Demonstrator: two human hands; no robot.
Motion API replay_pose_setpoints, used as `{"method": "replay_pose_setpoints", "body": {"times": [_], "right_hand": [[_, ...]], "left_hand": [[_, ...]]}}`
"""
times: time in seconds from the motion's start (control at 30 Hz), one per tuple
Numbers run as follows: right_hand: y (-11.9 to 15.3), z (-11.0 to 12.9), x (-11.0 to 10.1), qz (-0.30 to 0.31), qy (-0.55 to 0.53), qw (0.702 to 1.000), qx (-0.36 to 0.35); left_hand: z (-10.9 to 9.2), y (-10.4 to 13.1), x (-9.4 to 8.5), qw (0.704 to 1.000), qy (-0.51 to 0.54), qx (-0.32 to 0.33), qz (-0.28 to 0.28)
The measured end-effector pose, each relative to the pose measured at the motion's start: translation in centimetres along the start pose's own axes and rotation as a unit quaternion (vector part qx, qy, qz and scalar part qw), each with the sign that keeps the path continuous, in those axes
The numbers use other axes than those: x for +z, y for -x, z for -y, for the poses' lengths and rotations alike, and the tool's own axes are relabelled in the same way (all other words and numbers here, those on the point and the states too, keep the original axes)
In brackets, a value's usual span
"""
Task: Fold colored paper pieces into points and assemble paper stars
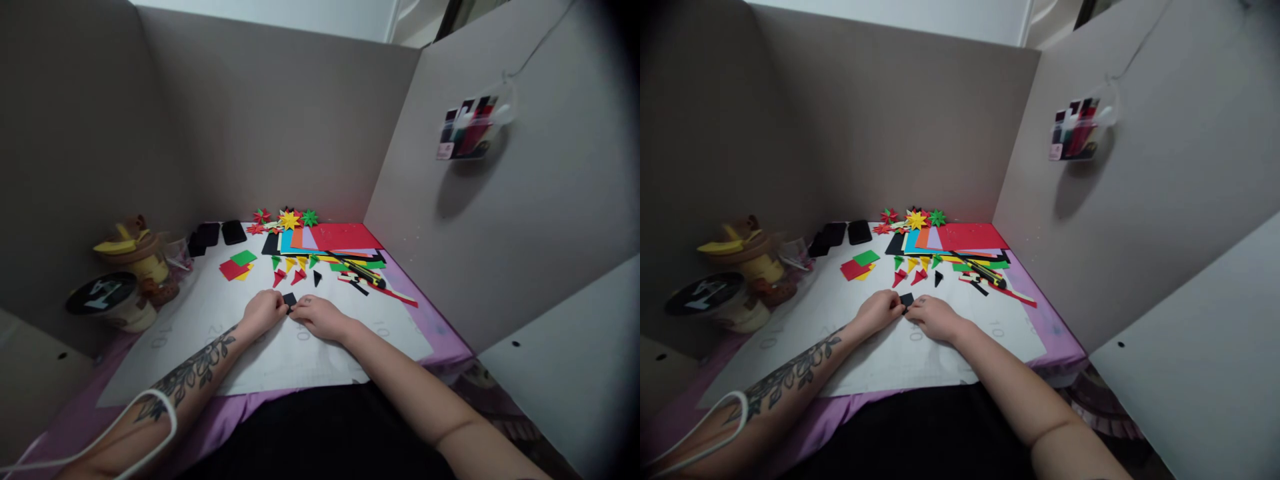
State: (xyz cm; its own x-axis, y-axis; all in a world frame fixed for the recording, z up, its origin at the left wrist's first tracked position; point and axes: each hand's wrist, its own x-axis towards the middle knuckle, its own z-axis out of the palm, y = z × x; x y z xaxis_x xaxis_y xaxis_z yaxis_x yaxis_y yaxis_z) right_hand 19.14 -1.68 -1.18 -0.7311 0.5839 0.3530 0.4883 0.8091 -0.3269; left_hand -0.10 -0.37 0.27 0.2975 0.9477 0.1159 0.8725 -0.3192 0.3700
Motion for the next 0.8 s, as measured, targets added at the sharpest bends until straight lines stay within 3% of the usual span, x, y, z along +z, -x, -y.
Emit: {"method": "replay_pose_setpoints", "body": {"times": [0.1, 0.47, 0.57, 0.7, 0.8], "right_hand": [[0.0, 0.4, -0.2, 0.009, 0.016, 1.0, 0.008], [-1.1, 1.5, 0.5, 0.028, 0.079, 0.995, 0.055], [-1.1, 1.4, 0.8, -0.004, 0.055, 0.996, 0.069], [-0.4, 0.4, 0.8, -0.093, 0.011, 0.993, 0.072], [-0.1, -0.5, 0.8, -0.093, 0.026, 0.994, 0.047]], "left_hand": [[0.2, 0.2, 0.1, 1.0, -0.004, -0.007, -0.022], [1.4, 0.4, 0.2, 0.997, 0.072, 0.02, -0.017], [1.5, 0.6, 0.1, 0.996, 0.084, 0.03, -0.018], [1.5, 0.6, -0.1, 0.995, 0.091, 0.028, -0.009], [1.5, 0.6, -0.1, 0.995, 0.1, 0.016, -0.001]]}}
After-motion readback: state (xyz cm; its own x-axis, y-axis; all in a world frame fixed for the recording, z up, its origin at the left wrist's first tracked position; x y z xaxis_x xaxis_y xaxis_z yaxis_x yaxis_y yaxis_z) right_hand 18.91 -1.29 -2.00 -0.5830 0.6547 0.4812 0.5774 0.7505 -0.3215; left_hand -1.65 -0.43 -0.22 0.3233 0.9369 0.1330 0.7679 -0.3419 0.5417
